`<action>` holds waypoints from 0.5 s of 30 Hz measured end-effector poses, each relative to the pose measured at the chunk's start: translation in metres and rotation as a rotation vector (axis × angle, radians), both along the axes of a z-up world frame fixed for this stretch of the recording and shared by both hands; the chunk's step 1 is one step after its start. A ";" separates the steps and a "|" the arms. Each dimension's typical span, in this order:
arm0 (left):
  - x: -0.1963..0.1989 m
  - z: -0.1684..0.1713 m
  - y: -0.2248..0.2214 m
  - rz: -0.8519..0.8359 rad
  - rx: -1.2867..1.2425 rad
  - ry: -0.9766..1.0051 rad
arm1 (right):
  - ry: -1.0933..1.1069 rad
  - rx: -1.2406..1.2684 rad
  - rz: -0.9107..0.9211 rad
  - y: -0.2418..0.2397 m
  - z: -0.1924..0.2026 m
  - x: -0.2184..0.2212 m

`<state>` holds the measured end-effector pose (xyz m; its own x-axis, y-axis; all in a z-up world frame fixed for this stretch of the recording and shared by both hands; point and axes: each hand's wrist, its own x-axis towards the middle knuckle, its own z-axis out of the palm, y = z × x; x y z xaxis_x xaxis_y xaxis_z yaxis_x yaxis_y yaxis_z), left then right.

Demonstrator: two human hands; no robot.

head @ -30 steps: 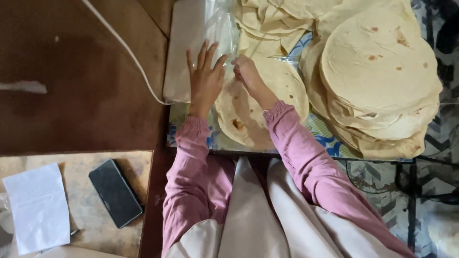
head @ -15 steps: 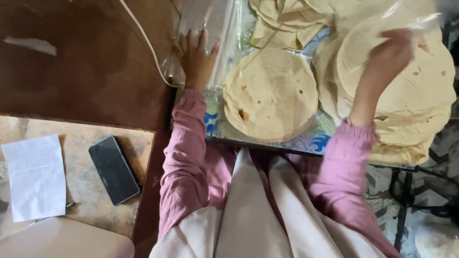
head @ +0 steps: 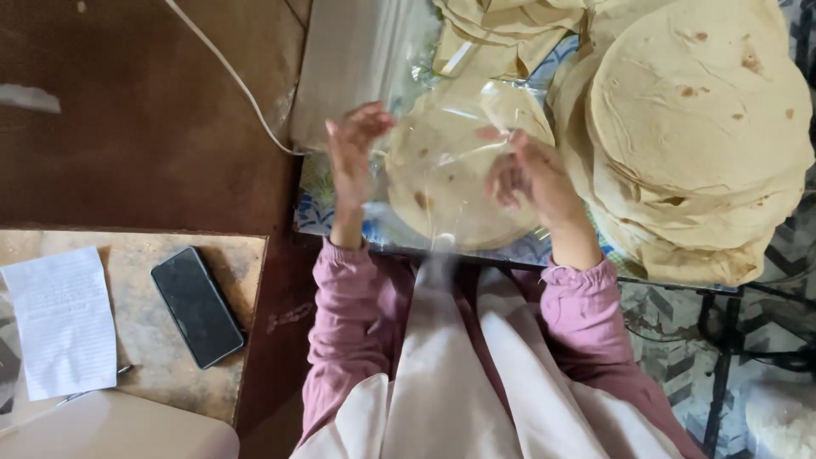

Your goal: The person packages flatbread by taking individual pieces from a stack, placing them inside a clear plastic sleeve, and smoothing the plastic over the bread by hand.

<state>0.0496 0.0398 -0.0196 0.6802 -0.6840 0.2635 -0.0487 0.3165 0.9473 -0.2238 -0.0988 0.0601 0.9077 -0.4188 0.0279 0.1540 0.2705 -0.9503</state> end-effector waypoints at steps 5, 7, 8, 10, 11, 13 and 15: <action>-0.037 -0.028 0.004 -0.366 -0.024 0.500 | 0.215 0.138 -0.303 -0.012 -0.038 -0.011; -0.040 -0.044 0.000 -0.401 0.059 0.741 | 0.303 0.174 -0.385 -0.013 -0.042 -0.020; -0.038 -0.053 -0.002 -0.409 0.094 0.670 | 0.327 0.150 -0.366 -0.015 -0.047 -0.027; -0.036 -0.056 -0.006 -0.411 0.139 0.607 | 0.358 0.137 -0.343 -0.014 -0.057 -0.042; -0.032 -0.051 -0.013 -0.352 0.194 0.542 | 0.337 0.077 -0.245 -0.016 -0.061 -0.049; -0.029 -0.024 -0.024 -0.292 0.245 0.476 | 0.312 0.012 -0.146 -0.015 -0.056 -0.055; -0.029 0.018 -0.033 -0.021 0.365 -0.074 | 0.341 -0.113 0.022 -0.010 -0.040 -0.056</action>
<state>0.0205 0.0069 -0.0017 0.6536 -0.7554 0.0475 -0.1187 -0.0403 0.9921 -0.2796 -0.1090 0.0201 0.8813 -0.4110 -0.2332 -0.1817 0.1608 -0.9701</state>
